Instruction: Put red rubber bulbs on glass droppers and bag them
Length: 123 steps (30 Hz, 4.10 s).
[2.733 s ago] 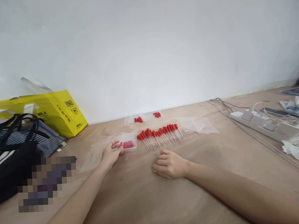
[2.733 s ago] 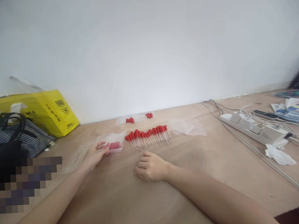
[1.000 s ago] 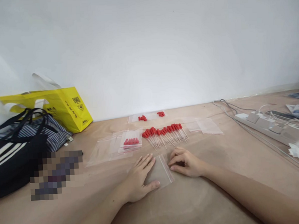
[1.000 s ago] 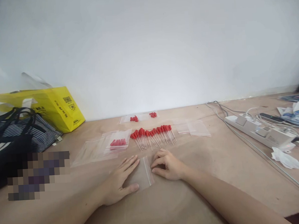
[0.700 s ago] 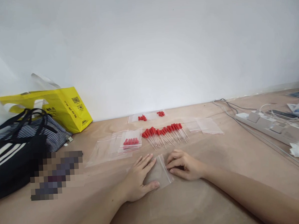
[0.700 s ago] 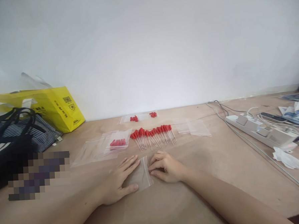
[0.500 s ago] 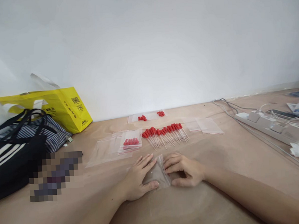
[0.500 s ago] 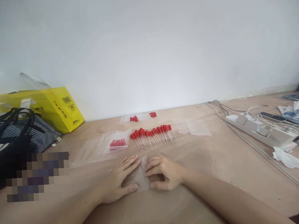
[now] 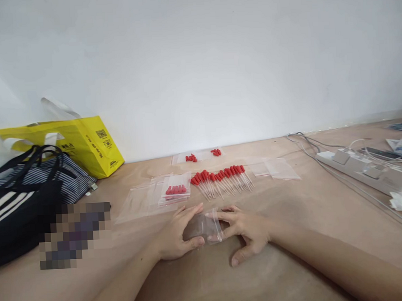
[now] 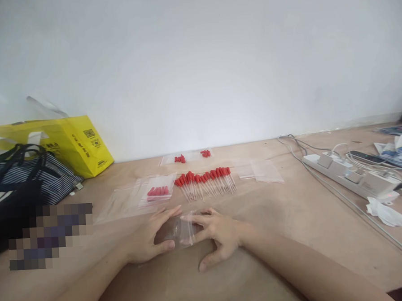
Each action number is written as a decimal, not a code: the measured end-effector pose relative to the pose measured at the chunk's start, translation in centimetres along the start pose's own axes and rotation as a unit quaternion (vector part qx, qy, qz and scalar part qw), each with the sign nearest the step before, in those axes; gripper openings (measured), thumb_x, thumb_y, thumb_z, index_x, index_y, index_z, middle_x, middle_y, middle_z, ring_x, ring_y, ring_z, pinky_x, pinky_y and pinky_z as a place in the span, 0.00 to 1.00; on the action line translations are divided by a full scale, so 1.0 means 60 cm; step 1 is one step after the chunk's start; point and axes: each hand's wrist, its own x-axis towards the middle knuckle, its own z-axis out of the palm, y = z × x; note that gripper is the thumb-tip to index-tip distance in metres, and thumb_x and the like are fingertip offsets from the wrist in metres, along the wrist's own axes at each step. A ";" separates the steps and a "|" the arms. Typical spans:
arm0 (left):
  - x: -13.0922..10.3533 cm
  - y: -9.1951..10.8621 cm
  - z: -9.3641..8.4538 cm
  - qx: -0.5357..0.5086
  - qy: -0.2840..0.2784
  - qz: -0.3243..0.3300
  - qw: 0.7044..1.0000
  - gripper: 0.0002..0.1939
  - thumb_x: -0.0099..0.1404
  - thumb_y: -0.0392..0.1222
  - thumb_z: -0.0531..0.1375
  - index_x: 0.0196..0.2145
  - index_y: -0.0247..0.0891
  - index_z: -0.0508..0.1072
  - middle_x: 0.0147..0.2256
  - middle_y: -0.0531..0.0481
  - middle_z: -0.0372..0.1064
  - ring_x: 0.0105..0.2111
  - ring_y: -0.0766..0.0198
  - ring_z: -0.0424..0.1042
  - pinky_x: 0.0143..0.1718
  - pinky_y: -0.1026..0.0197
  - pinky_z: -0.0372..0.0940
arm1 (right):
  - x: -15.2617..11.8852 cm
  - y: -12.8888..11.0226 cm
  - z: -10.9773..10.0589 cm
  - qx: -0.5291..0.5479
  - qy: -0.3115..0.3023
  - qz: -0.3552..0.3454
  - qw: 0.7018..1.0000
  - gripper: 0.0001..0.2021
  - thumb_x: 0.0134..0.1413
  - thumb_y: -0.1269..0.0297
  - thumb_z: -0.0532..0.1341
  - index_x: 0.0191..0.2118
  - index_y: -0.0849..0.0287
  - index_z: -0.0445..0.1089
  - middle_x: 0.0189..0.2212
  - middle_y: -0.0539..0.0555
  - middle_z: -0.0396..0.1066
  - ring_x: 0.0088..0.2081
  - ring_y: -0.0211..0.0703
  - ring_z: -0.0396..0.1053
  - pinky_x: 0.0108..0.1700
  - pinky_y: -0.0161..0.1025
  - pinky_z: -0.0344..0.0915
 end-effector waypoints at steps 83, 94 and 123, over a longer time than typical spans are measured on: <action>-0.001 -0.007 0.020 -0.013 0.046 0.027 0.998 0.23 0.61 0.50 0.51 0.53 0.43 0.59 0.55 0.48 0.56 0.55 0.57 0.54 0.56 0.49 0.50 | -0.010 0.058 0.038 0.392 0.232 0.306 0.836 0.18 0.44 0.68 0.59 0.42 0.57 0.55 0.30 0.49 0.70 0.23 0.33 0.66 0.25 0.31 0.61; 0.005 -0.007 0.019 -0.027 0.032 0.037 0.998 0.20 0.64 0.47 0.48 0.53 0.43 0.60 0.55 0.50 0.55 0.56 0.59 0.51 0.58 0.48 0.44 | 0.085 0.155 -0.059 0.037 0.278 0.480 0.831 0.11 0.46 0.62 0.57 0.36 0.59 0.71 0.36 0.55 0.70 0.39 0.43 0.67 0.41 0.37 0.60; 0.006 0.000 0.017 -0.029 0.024 0.026 0.999 0.26 0.60 0.53 0.52 0.54 0.44 0.59 0.56 0.48 0.53 0.57 0.56 0.50 0.57 0.45 0.44 | -0.044 0.060 0.008 0.358 0.626 0.368 0.587 0.13 0.44 0.55 0.56 0.36 0.56 0.58 0.24 0.46 0.62 0.19 0.30 0.58 0.19 0.30 0.58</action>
